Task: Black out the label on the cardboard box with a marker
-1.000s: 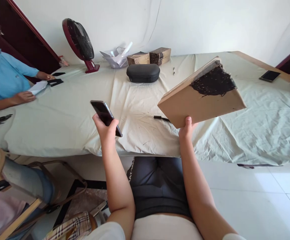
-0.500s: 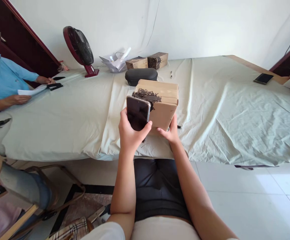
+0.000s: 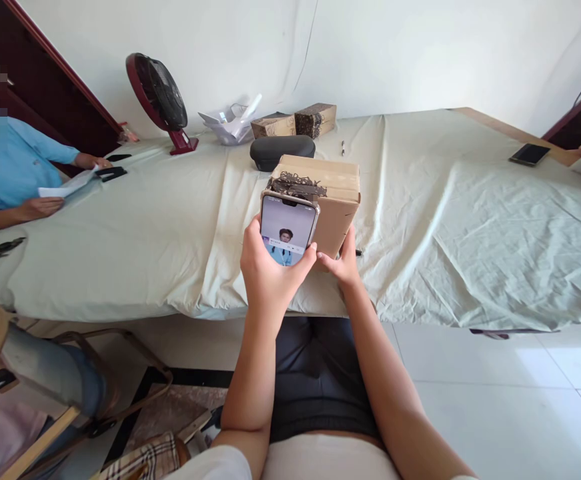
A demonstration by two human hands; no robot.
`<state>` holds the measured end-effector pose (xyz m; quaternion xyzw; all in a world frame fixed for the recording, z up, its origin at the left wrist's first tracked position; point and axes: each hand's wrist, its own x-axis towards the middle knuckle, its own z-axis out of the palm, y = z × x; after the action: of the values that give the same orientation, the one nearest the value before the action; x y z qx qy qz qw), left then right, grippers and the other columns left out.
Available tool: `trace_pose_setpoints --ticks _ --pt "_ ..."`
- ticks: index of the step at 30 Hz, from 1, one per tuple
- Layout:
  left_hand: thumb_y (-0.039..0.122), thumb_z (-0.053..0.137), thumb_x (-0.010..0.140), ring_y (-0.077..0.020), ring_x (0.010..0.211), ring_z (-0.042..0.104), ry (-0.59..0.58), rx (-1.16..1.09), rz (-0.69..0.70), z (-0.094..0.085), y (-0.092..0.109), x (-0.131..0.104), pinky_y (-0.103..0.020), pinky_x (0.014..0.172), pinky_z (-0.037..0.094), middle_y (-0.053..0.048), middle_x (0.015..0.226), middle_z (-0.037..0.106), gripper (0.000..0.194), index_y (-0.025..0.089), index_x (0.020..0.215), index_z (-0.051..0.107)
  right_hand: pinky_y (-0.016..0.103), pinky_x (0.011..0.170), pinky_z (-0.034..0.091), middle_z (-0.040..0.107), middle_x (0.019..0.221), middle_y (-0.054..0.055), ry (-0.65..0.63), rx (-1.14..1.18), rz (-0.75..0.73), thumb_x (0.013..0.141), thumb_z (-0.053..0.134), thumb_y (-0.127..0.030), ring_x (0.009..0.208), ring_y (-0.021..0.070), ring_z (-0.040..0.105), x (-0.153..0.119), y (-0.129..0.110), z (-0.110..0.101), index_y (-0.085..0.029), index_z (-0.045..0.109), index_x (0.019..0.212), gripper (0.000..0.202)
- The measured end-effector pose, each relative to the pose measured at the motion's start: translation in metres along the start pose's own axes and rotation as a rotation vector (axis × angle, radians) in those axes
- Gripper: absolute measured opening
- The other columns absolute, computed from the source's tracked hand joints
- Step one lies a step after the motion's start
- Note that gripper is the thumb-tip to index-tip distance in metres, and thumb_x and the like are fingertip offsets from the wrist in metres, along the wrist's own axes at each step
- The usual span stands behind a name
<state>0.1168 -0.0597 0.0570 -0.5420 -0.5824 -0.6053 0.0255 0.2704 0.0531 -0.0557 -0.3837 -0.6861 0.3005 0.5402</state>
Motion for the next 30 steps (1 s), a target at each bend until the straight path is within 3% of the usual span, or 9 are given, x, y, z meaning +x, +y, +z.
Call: trace_pose_setpoints --ticks 5,9,12,18,22,26,30 --pt "0.041 0.097 0.074 -0.0375 0.119 0.074 0.044 0.066 -0.004 -0.001 -0.001 0.002 -0.055 0.103 0.064 -0.013 0.129 0.073 0.080 0.024 0.143 0.060 0.065 0.128 0.044 0.040 0.169 0.023 0.017 0.078 -0.027 0.074 0.072 -0.095 0.156 0.0436 0.048 0.000 0.001 0.001 -0.027 0.015 0.176 0.135" --pt "0.040 0.092 0.076 -0.0362 0.131 0.072 0.018 0.151 -0.049 -0.010 -0.002 0.010 -0.053 0.114 0.060 -0.015 0.140 0.073 0.084 0.020 0.149 0.057 0.069 0.127 0.044 0.044 0.167 0.022 0.048 0.106 -0.079 0.072 0.078 -0.091 0.156 0.0447 0.047 0.001 0.006 0.002 -0.029 0.021 0.175 0.132" --pt "0.042 0.090 0.078 -0.0374 0.141 0.067 0.035 0.177 -0.116 -0.022 -0.015 0.016 -0.054 0.121 0.056 -0.015 0.147 0.070 0.084 0.020 0.151 0.057 0.070 0.125 0.045 0.044 0.169 0.021 0.053 0.111 -0.100 0.076 0.080 -0.087 0.158 0.0453 0.044 0.001 0.010 0.002 -0.031 0.022 0.175 0.128" --pt "0.046 0.088 0.081 -0.0418 0.142 0.064 0.097 0.364 -0.337 -0.033 -0.083 0.042 -0.061 0.126 0.049 -0.016 0.139 0.071 0.076 0.018 0.147 0.062 0.071 0.120 0.050 0.036 0.176 0.020 0.077 0.107 -0.068 0.077 0.075 -0.091 0.154 0.0444 0.049 -0.001 0.013 0.001 -0.034 0.019 0.176 0.126" --pt "0.045 0.085 0.086 -0.0461 0.136 0.066 -0.116 0.701 -0.637 -0.022 -0.135 0.071 -0.060 0.117 0.054 -0.031 0.143 0.064 0.071 0.004 0.140 0.064 0.069 0.121 0.050 0.036 0.177 0.020 0.080 0.117 -0.060 0.079 0.073 -0.090 0.157 0.0436 0.048 -0.003 0.010 0.001 -0.033 0.022 0.175 0.123" --pt "0.036 0.089 0.081 -0.0564 0.139 0.060 -0.229 0.752 -0.714 -0.013 -0.176 0.090 -0.073 0.115 0.048 -0.040 0.144 0.063 0.066 0.000 0.131 0.067 0.068 0.122 0.050 0.041 0.174 0.019 0.052 0.147 -0.052 0.079 0.077 -0.087 0.157 0.0425 0.048 -0.004 0.009 0.000 -0.033 0.026 0.175 0.121" --pt "0.044 0.080 0.090 -0.0657 0.155 0.037 -0.276 0.751 -0.693 -0.015 -0.200 0.096 -0.089 0.114 0.032 -0.047 0.151 0.054 0.063 -0.002 0.131 0.067 0.067 0.122 0.050 0.048 0.167 0.017 -0.050 0.198 -0.054 0.077 0.079 -0.087 0.154 0.0422 0.051 -0.003 0.010 -0.004 -0.033 0.034 0.173 0.119"
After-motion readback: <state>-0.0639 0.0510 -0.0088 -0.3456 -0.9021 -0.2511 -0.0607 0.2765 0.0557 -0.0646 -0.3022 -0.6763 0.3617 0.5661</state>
